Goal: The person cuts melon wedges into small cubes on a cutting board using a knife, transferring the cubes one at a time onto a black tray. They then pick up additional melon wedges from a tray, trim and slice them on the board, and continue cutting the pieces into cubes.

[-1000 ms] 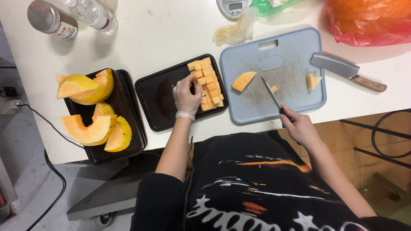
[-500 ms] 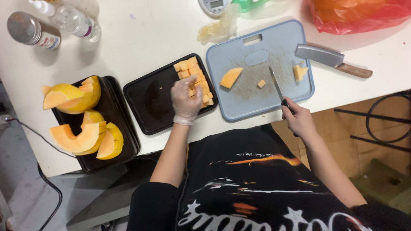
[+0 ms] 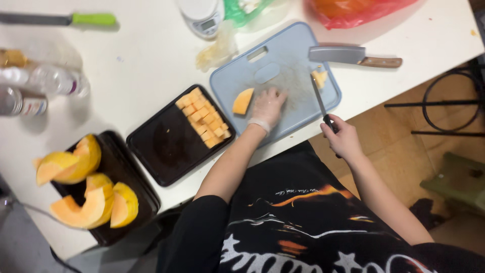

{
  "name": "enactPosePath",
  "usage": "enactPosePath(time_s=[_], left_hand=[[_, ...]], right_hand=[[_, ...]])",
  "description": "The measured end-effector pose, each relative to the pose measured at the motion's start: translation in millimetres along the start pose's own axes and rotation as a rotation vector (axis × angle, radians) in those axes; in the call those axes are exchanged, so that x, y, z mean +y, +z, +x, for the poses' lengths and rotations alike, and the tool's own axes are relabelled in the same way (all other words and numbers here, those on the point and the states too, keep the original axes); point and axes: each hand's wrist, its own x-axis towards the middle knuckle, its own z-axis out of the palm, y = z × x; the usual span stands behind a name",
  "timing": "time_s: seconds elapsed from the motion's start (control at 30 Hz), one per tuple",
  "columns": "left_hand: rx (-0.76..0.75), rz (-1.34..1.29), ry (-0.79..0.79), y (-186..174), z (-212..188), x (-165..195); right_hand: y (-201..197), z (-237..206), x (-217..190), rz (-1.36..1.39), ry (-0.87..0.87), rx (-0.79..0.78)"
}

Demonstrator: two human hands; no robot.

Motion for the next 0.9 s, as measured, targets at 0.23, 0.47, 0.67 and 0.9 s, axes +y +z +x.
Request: enactPosePath(time_s=[0.23,0.47,0.67,0.9], left_hand=[[-0.016,-0.139,-0.015,5,17,10],[0.112,-0.284,-0.006,29,88,61],[0.071,-0.649,-0.111,47,98,65],[0.463,0.023,-0.198,-10,20,13]], right_hand=[[-14,-5,27,0.053,-0.042,0.038],[-44,7,51,0.09,0.009,0.08],[-63,28,63,0.117,0.044,0.064],[-68,59,58,0.116,0.062,-0.097]])
